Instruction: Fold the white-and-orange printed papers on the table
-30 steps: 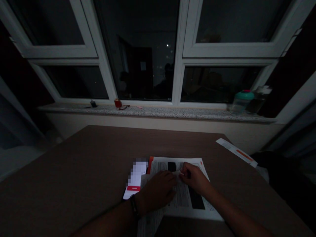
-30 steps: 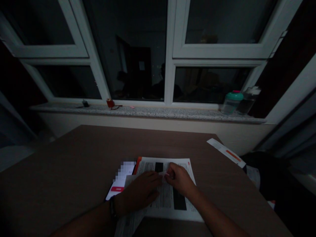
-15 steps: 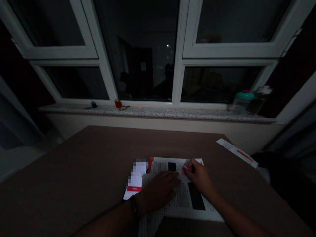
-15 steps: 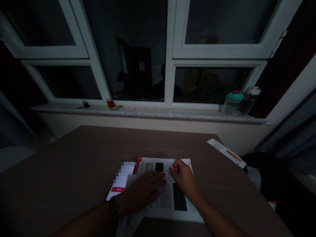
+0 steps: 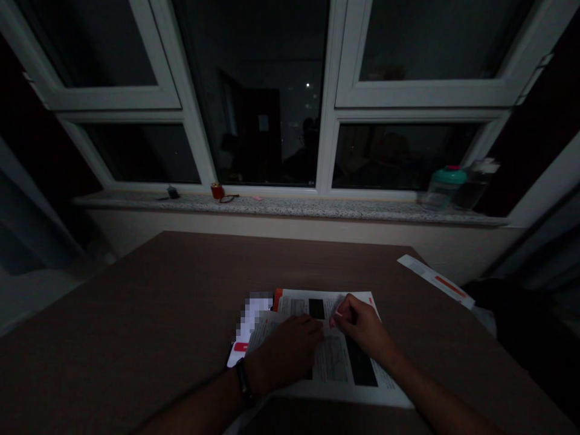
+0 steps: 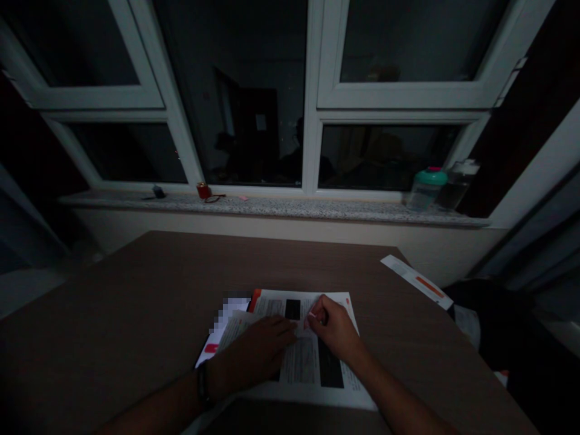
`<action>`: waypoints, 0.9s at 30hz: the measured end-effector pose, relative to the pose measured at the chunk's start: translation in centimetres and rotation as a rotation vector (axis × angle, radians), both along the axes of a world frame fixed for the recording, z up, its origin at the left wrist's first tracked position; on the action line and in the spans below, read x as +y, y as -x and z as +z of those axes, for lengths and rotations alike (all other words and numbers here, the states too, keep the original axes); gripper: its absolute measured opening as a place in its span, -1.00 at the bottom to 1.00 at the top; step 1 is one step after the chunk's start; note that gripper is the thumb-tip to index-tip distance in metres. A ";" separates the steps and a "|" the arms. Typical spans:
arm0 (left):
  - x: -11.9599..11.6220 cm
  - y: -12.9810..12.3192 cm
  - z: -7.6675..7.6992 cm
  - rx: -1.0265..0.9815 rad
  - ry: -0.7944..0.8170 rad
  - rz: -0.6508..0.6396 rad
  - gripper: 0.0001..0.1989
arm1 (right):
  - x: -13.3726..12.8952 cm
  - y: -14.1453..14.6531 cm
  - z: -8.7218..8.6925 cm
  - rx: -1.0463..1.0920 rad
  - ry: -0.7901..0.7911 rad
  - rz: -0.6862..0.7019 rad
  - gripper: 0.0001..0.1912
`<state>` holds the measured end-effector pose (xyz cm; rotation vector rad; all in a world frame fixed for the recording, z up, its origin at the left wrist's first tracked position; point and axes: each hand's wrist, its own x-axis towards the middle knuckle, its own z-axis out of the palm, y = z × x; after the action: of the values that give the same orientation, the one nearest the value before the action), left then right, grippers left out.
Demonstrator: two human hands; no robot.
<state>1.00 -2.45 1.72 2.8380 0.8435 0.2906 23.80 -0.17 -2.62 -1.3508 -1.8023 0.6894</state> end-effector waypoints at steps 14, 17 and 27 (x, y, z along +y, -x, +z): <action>0.0 -0.1 0.0 -0.001 -0.034 -0.006 -0.81 | 0.5 0.2 -0.6 -0.192 -0.075 -0.073 -0.88; 0.0 0.0 0.1 -0.014 -0.027 -0.002 -0.78 | 0.6 0.0 -0.7 -0.193 -0.085 -0.142 -0.87; -0.1 0.3 -1.2 -0.066 0.034 0.015 -0.49 | 0.3 -0.4 -0.1 -0.060 -0.093 -0.225 -0.82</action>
<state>0.72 -2.51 0.52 2.7753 0.8486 0.3653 24.18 0.14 -2.72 -1.4967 -1.6736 0.4439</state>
